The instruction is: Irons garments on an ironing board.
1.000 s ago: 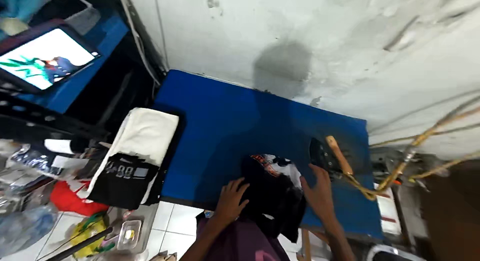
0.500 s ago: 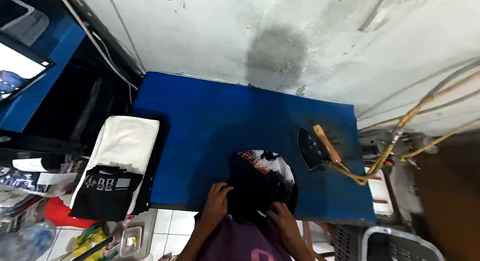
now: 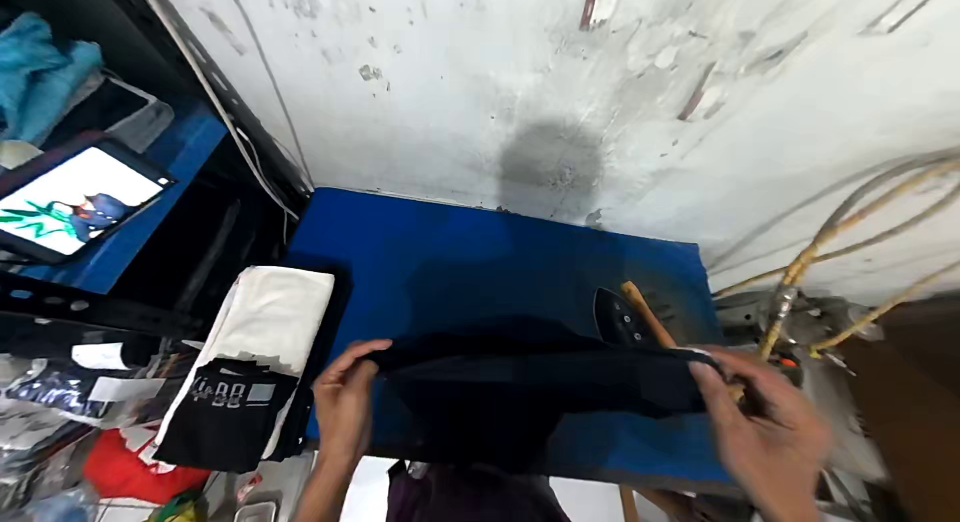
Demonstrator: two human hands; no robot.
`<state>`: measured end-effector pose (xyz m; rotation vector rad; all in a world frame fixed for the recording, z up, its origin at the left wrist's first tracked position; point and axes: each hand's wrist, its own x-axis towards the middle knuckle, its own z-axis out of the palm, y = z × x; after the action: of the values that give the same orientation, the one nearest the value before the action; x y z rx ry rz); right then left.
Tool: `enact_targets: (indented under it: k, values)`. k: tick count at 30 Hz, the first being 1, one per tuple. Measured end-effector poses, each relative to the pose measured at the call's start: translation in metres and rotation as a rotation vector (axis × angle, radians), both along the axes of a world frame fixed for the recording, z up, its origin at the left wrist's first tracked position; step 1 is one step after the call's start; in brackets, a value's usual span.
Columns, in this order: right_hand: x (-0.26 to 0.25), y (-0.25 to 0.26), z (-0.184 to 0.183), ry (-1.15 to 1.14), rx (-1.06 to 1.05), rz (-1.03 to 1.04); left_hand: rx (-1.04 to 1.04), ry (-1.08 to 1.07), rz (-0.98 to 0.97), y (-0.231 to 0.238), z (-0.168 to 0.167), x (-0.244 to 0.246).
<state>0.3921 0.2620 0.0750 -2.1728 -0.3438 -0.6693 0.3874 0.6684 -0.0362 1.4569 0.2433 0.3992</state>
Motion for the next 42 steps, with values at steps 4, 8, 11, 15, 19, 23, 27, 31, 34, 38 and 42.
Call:
enact_targets:
  k: [4,8,11,15,19,23,27,31,34,38,42]
  values:
    - [0.032,-0.004,0.048,-0.161,-0.169,-0.021,0.0,-0.134,-0.117,0.025,0.078,0.03]
    - [0.031,0.011,0.097,-0.137,0.257,0.302,0.186,-0.33,-0.119,0.048,0.15,0.037]
    - [0.001,0.022,0.115,0.133,0.153,0.612,0.406,-0.367,0.045,0.072,0.166,0.019]
    - [-0.008,0.039,0.06,0.382,-0.254,0.646,0.573,-0.125,0.192,0.086,0.105,-0.016]
    - [-0.021,0.039,-0.084,0.451,-0.535,0.492,0.601,0.342,0.118,0.056,-0.019,-0.063]
    - [-0.057,0.035,-0.181,0.646,-0.614,0.49,0.582,0.707,0.038,0.03,-0.125,-0.11]
    - [-0.072,0.047,-0.192,0.702,-0.484,0.354,0.719,0.689,0.022,0.021,-0.139,-0.126]
    - [-0.06,0.072,-0.202,0.782,-0.423,0.132,0.882,0.544,0.072,0.018,-0.139,-0.119]
    - [-0.052,0.088,-0.215,0.951,-0.503,-0.059,0.999,0.507,0.026,0.019,-0.144,-0.11]
    - [-0.055,0.094,-0.229,1.052,-0.61,-0.106,1.104,0.426,-0.139,-0.006,-0.116,-0.1]
    - [-0.052,0.091,-0.212,0.889,-0.491,-0.205,0.957,0.567,-0.598,-0.054,-0.114,-0.095]
